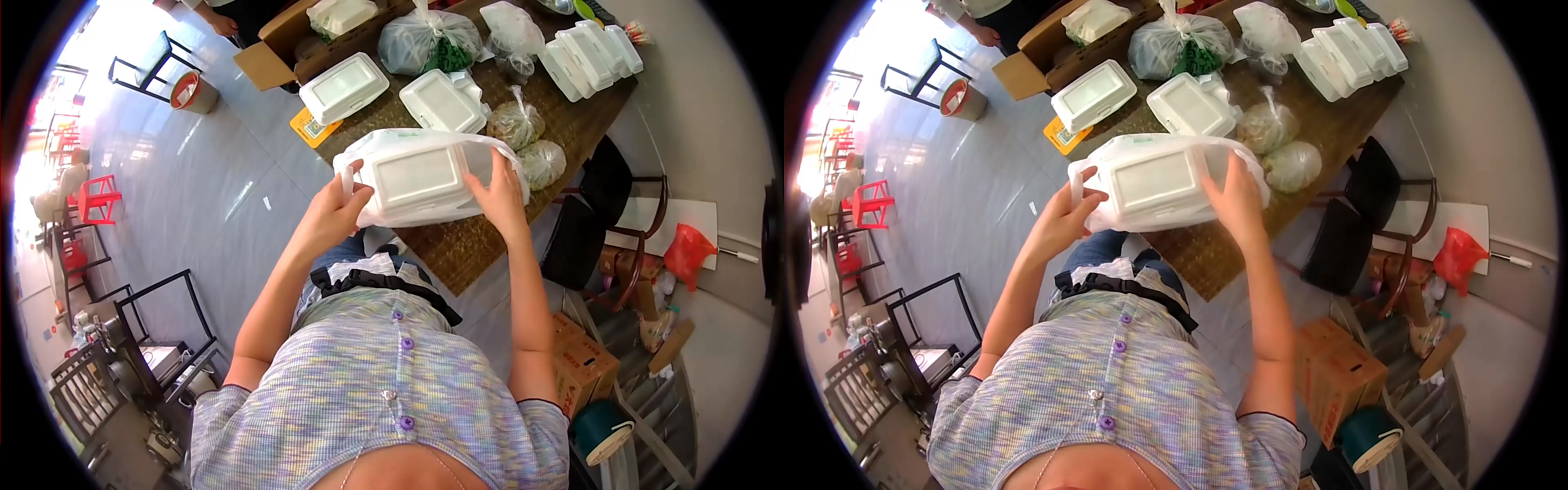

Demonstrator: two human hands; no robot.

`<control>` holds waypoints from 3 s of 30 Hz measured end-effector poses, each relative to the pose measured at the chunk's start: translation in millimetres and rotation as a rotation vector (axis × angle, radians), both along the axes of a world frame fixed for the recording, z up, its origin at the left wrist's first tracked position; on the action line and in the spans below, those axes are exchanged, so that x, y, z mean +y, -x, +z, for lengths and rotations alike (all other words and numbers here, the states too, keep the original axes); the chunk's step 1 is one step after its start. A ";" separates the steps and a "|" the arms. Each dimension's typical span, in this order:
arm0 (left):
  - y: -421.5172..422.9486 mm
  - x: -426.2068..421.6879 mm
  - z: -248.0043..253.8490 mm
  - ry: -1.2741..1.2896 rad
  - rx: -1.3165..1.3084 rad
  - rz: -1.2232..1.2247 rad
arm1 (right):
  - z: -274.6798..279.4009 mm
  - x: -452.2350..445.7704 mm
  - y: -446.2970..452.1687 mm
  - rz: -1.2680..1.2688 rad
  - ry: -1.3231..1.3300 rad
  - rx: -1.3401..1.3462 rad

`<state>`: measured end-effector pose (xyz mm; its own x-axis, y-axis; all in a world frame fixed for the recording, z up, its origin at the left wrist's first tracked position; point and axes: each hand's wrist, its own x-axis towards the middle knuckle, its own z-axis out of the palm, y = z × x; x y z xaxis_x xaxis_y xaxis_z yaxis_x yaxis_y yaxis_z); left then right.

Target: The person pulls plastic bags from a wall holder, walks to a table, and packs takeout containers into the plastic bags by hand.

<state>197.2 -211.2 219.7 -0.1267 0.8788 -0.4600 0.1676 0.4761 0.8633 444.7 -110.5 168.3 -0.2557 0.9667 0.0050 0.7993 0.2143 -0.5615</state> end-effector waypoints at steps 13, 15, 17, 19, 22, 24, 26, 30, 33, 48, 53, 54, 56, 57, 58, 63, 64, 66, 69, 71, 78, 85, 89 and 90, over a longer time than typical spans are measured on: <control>-9.1 9.4 65.2 -0.172 -0.402 0.017 | 35.3 12.7 -45.1 -0.128 0.126 0.375; -21.3 23.0 73.2 -0.194 -0.351 -0.120 | 65.9 17.4 -45.8 -0.028 0.500 1.042; -31.6 31.9 78.4 -0.276 -0.410 -0.110 | 77.8 21.3 -51.1 0.083 0.607 1.301; -28.8 38.7 85.4 -0.310 -0.450 -0.062 | 96.9 10.1 -44.8 -0.054 0.477 1.151; -7.9 45.0 74.2 -0.280 -0.449 0.085 | 108.1 -18.6 -31.0 -0.132 0.257 0.933; 4.1 46.9 59.1 -0.219 -0.446 0.115 | 111.9 -33.7 -28.2 -0.101 0.234 0.869; 1.6 42.5 49.9 -0.220 -0.315 0.001 | 91.1 -32.3 -33.3 0.021 0.020 0.663; -24.1 40.1 62.4 -0.571 0.420 -0.473 | 58.1 -23.6 -20.2 0.131 -0.263 0.864; -53.5 56.3 56.3 -0.835 0.787 -0.607 | 36.3 -13.8 -16.4 0.216 0.205 1.372; -46.7 106.0 -23.4 -0.974 0.218 -0.576 | 30.3 15.6 3.3 0.091 0.830 0.919; -36.7 92.0 -19.0 -1.284 0.292 -0.545 | 33.0 21.5 -0.8 0.180 0.941 0.941; -39.0 88.1 -19.5 -1.306 0.259 -0.536 | 33.5 22.5 -3.1 0.173 0.948 0.901; -50.0 88.6 -18.1 -1.164 0.248 -0.512 | 39.5 25.4 -7.2 0.148 0.963 0.820; -52.4 90.1 -24.7 -1.091 0.281 -0.583 | 42.8 25.6 -5.4 0.192 0.934 0.807; -55.3 90.7 -28.8 -1.082 0.315 -0.579 | 36.1 29.7 -11.3 0.253 0.910 0.779; -55.5 86.5 -29.6 -1.276 0.397 -0.532 | 39.8 26.7 -12.5 0.281 0.974 0.893; -54.2 83.4 -28.0 -1.292 0.404 -0.554 | 36.7 25.8 -13.5 0.317 0.958 0.877; -60.8 78.2 -29.6 -1.336 0.364 -0.517 | 38.1 24.9 -13.3 0.388 0.861 0.781; -70.2 74.6 -45.6 -1.116 0.258 -0.467 | 56.1 22.2 -11.8 0.491 0.580 0.596; -66.6 83.2 -65.7 -0.912 0.265 -0.570 | 49.1 12.7 -7.1 0.543 0.173 0.404; -69.8 109.1 -44.1 -0.111 -0.330 -0.499 | 30.3 14.3 5.1 0.426 -0.796 0.056; -76.3 114.9 -40.3 -0.060 -0.432 -0.350 | 17.7 4.8 -1.1 0.249 -0.810 -0.108; -69.4 108.4 -54.0 -0.213 -0.134 -0.321 | 2.7 -28.4 -0.6 0.253 -0.458 -0.036; -62.8 113.3 -72.4 -0.169 -0.144 -0.257 | -5.2 -42.7 -5.3 0.245 -0.377 -0.020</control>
<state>260.0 -97.9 147.3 0.1648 0.9388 -0.3025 0.1343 0.2825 0.9498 450.0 -153.2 163.1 -0.4805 0.8091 0.3384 0.7092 0.5855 -0.3927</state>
